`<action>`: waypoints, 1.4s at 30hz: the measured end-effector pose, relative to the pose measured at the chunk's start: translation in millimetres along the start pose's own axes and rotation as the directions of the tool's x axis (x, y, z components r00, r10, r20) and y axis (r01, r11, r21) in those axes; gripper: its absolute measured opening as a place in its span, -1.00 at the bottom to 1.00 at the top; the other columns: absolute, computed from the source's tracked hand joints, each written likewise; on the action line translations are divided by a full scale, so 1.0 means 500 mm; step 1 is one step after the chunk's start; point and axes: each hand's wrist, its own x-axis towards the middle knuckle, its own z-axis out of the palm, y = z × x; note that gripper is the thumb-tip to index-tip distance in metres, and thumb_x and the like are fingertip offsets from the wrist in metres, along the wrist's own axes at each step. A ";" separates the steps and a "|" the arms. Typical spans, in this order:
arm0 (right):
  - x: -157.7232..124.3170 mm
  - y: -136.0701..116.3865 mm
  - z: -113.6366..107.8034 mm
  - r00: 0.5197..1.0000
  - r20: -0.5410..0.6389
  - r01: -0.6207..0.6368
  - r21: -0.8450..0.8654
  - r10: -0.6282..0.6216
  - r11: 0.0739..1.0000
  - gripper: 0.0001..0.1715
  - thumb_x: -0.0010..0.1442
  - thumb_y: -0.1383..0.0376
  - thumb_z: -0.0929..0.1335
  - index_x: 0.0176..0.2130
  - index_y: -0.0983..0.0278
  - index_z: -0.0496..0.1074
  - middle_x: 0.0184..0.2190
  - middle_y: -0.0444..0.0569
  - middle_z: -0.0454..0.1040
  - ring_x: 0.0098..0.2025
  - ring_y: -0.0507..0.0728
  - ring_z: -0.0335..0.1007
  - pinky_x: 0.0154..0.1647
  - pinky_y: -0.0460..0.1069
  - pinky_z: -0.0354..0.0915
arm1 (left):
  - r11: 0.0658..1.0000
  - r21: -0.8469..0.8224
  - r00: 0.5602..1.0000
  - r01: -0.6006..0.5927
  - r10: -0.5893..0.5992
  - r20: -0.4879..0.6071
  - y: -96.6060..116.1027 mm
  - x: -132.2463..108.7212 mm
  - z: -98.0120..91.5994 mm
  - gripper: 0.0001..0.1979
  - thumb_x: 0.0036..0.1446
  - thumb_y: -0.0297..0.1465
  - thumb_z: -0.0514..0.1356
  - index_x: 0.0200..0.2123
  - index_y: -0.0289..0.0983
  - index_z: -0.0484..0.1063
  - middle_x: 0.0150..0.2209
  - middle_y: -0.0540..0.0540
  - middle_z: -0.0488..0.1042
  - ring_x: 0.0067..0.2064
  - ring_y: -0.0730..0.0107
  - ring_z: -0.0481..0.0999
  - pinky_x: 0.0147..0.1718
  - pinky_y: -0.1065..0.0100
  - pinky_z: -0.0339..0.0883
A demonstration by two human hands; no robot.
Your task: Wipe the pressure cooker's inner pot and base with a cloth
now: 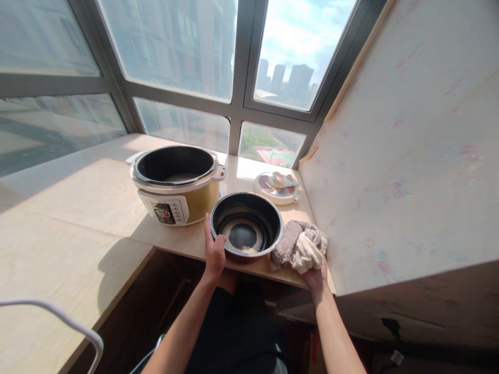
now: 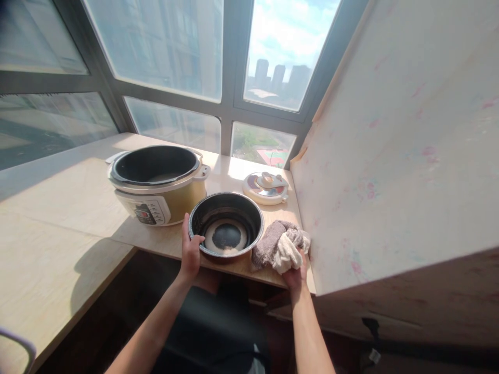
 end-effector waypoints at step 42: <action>-0.019 -0.004 0.015 0.999 -0.034 -0.041 -0.050 0.039 0.998 -0.76 0.12 0.09 0.43 -0.32 0.19 0.56 -0.41 -0.11 0.67 -0.41 0.16 0.60 -0.07 0.21 0.57 | 0.996 -0.038 0.996 -0.080 0.082 0.043 -0.038 0.000 0.000 -0.34 0.24 -0.38 0.12 0.41 -0.19 0.17 0.33 -0.16 0.36 0.37 0.08 0.32 0.38 0.11 0.14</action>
